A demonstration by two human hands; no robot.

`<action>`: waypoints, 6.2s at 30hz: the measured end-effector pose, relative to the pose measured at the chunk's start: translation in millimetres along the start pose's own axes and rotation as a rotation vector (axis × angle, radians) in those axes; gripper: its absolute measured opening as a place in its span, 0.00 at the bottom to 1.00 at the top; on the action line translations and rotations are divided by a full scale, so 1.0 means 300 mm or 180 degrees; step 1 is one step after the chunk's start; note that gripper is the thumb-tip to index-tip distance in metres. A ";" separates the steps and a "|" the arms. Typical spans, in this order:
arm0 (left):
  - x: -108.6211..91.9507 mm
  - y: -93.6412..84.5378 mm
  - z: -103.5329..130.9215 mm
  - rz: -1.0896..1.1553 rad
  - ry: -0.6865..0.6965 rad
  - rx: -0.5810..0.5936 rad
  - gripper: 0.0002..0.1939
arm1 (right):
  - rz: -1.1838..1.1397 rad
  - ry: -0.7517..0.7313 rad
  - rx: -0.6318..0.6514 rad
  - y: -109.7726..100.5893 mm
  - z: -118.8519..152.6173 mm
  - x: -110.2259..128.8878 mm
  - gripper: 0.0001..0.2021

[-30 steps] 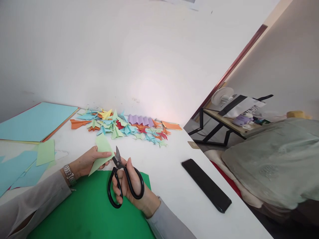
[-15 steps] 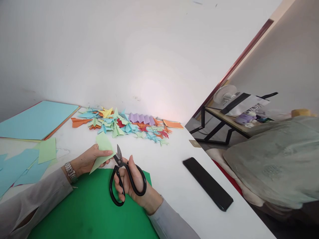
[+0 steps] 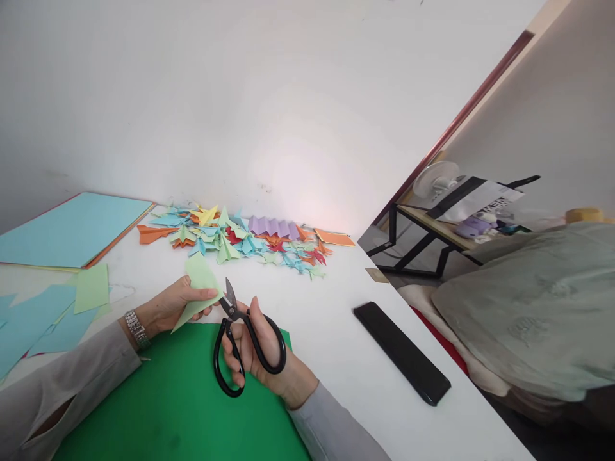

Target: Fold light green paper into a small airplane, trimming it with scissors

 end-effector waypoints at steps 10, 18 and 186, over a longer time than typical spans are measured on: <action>-0.007 0.005 0.000 -0.0023 -0.0013 0.0033 0.14 | 0.0083 0.0061 0.0035 0.004 0.011 0.012 0.30; -0.005 0.001 -0.002 -0.0054 0.0002 0.0040 0.15 | -0.0034 0.0073 0.0195 -0.009 0.004 0.010 0.30; -0.005 0.024 0.025 0.0589 0.0067 0.0283 0.09 | 0.0277 0.0049 0.0239 0.022 0.048 0.047 0.25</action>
Point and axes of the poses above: each hand's wrist, its own z-axis away from the middle knuckle, its own y-axis out of the palm, x = y × z, the point moved 1 cm from there along -z, towards the middle knuckle, and after that the axes turned 4 degrees about -y, right-handed, at the moved point
